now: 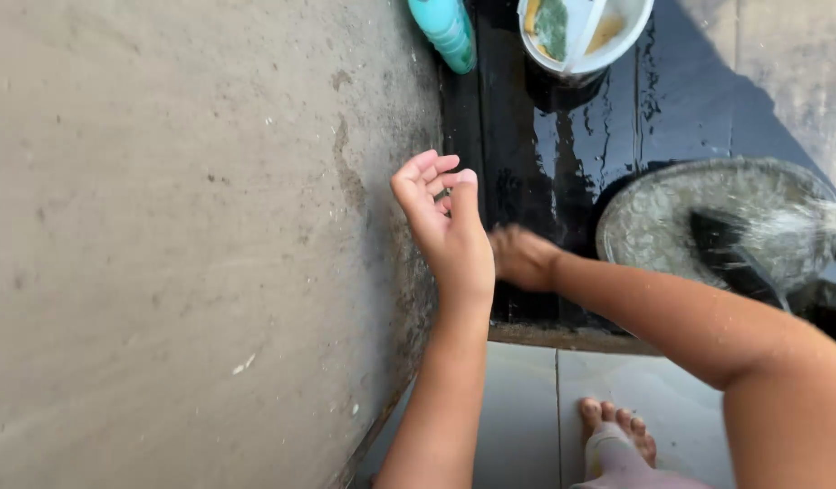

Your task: Washing and scrubbing a stone mortar and kitchen utensils in an outdoor washing area.

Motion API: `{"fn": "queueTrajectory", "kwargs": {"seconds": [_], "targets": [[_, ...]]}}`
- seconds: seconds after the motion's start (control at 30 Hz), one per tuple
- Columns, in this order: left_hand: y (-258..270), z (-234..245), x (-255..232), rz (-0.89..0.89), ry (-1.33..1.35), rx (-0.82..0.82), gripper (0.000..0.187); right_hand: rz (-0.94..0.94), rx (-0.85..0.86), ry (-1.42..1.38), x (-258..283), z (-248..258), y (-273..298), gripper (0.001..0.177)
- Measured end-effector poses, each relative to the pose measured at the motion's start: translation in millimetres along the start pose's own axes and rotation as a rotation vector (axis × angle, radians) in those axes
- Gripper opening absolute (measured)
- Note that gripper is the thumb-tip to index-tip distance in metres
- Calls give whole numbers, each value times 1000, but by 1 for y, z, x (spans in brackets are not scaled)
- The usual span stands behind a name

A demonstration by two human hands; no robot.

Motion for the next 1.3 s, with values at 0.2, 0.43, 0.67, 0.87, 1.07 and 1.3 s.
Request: {"fn": "queueTrajectory", "kwargs": {"seconds": [0.2,0.43,0.67,0.87,1.07,1.3], "targets": [[36,31,-47,-29,19,145,38,43,-94,43,-62,17,-14,39],[30,57,-40,-16,-117,199,39,-371,-323,-184,-36,19,-71,65],[-4,49,19,23,-212,227,38,392,70,176,46,-35,23,51],[-9,47,43,75,-268,379,29,-451,-306,-26,-78,43,-126,66],[-18,48,40,118,-144,342,27,-95,-133,-129,-3,8,-32,65],[-16,52,40,113,-180,422,27,476,-40,262,13,-4,-15,45]]}}
Point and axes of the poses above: each hand's wrist, its own y-axis away from the middle knuckle, its own z-axis out of the back of the hand, x = y × z, the point moved 2 cm from there along -y, towards the middle knuckle, and after that the axes turned 13 degrees about -z, right-handed, at the moved point
